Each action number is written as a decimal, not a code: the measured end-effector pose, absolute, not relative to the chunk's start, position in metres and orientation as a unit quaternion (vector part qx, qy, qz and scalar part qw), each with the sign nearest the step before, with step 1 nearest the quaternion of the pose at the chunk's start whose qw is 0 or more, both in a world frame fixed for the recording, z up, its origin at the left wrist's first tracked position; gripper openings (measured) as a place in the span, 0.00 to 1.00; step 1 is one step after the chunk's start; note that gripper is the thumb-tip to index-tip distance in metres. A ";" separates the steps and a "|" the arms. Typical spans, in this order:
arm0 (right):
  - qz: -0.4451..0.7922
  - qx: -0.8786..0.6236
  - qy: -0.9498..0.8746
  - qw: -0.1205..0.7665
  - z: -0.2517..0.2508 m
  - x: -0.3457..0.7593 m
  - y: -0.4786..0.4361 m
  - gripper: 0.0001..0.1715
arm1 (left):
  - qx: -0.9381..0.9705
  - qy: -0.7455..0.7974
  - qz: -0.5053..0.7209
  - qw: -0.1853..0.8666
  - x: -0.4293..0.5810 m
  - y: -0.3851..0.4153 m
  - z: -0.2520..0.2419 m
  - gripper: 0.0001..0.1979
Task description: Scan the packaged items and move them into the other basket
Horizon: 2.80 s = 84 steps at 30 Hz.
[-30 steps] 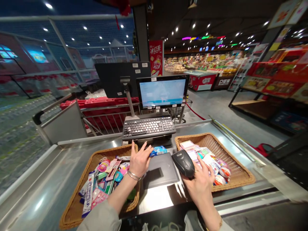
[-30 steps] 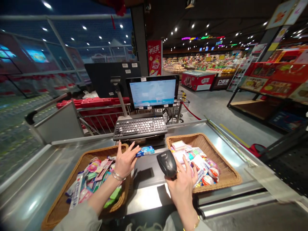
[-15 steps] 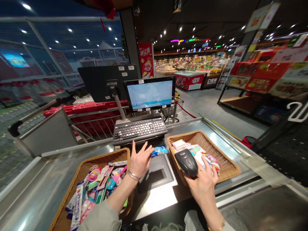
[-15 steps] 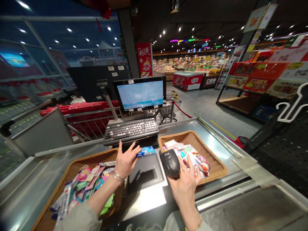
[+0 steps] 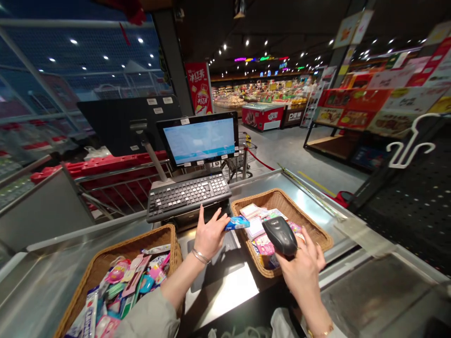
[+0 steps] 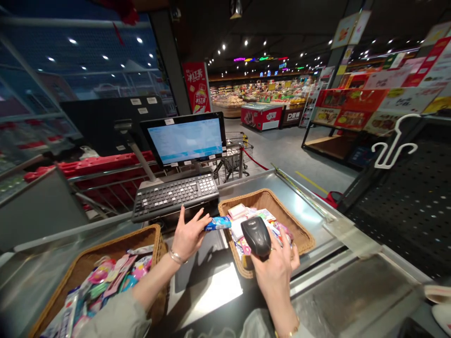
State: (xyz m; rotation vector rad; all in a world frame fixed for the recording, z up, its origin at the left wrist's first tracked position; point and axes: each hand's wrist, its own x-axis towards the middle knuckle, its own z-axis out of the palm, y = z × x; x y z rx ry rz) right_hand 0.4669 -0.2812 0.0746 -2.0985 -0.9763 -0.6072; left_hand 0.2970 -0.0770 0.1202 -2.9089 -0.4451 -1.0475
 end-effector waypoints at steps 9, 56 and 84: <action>-0.223 -0.835 -0.336 0.375 0.071 0.493 -0.290 0.24 | -0.940 -0.120 -0.320 -0.010 0.342 -0.079 0.104 0.16; -0.141 -0.768 -0.476 0.405 0.078 0.449 -0.246 0.25 | -0.917 -0.318 -0.235 -0.058 0.247 -0.092 0.119 0.19; 0.007 -0.701 -0.610 0.370 0.049 0.323 -0.198 0.17 | -0.775 -0.632 -0.005 -0.008 0.032 -0.080 0.057 0.22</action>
